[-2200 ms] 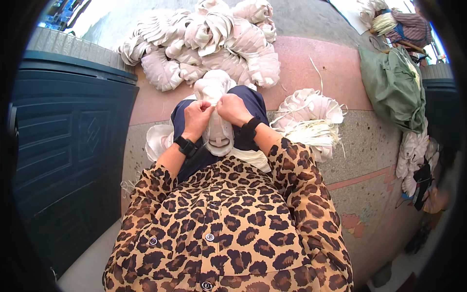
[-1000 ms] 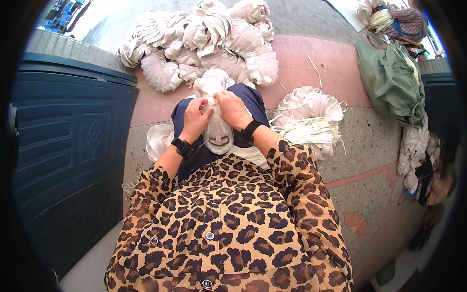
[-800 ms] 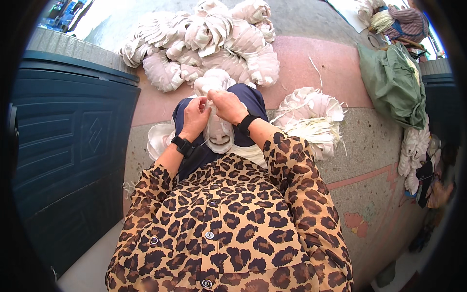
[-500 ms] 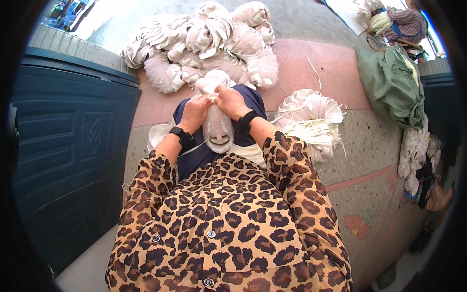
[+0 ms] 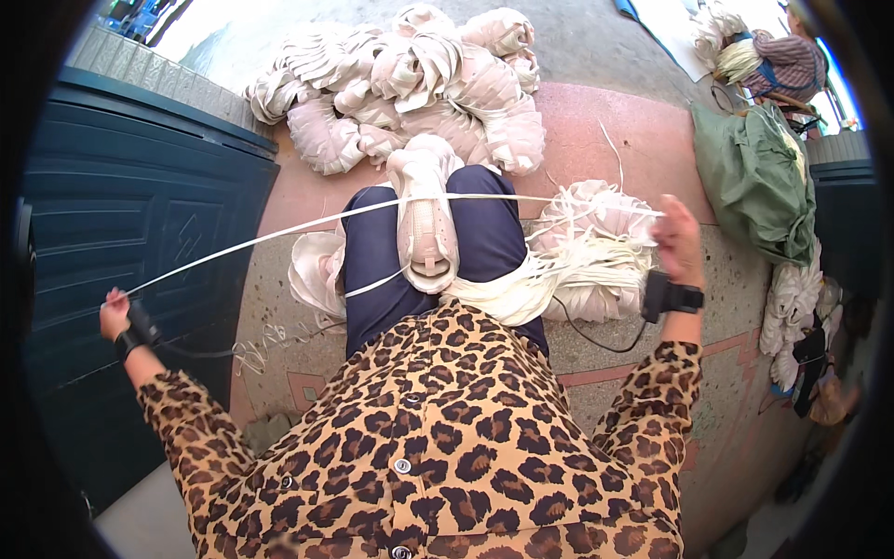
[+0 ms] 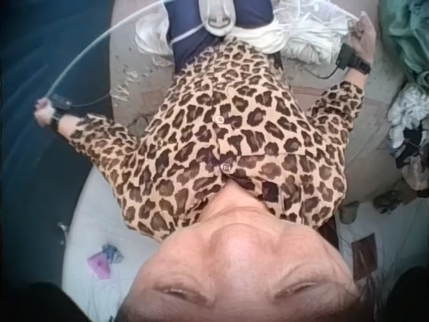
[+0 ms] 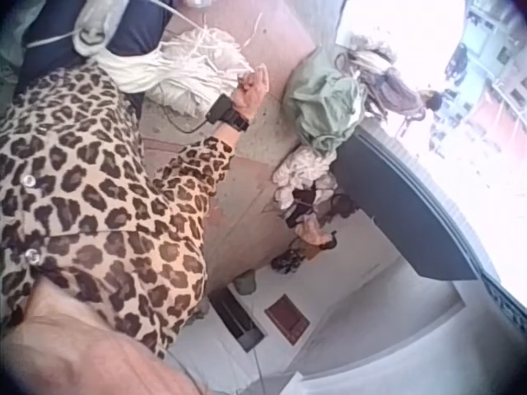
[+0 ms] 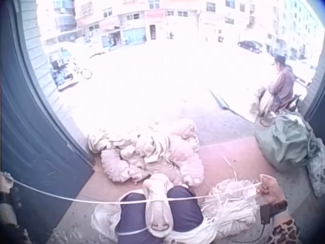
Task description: Tying laces or strings on white shoes.
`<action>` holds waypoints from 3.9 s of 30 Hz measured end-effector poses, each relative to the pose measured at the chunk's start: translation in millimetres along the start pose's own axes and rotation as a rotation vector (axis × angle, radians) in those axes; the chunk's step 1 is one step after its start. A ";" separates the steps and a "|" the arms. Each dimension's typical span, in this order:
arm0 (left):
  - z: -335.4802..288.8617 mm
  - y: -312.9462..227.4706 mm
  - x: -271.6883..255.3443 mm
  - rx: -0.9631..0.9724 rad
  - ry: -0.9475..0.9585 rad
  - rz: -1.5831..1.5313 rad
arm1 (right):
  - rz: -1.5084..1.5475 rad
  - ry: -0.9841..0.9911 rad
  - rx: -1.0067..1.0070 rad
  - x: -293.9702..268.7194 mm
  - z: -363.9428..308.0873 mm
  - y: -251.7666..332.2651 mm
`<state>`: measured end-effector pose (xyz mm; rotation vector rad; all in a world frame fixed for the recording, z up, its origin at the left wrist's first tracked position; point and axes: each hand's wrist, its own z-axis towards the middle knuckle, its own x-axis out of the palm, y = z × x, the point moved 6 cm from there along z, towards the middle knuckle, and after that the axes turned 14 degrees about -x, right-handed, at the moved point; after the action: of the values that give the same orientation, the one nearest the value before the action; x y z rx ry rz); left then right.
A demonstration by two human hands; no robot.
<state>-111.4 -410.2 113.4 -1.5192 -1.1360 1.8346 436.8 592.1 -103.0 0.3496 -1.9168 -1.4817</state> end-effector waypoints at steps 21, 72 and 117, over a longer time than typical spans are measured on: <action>-429.7 -78.2 573.8 -0.312 1.124 0.135 | -0.859 0.744 -0.238 252.6 -34.2 -117.6; -456.2 -129.3 568.0 0.646 0.519 0.570 | -1.665 0.822 -0.700 294.7 -36.7 -121.1; -436.7 -115.8 586.2 0.498 0.986 0.316 | -1.518 0.936 -0.839 329.6 -49.4 -141.2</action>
<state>142.8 243.9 -121.5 -1.9569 0.0198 1.0968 200.8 317.8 -113.7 1.8606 0.0458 -2.1146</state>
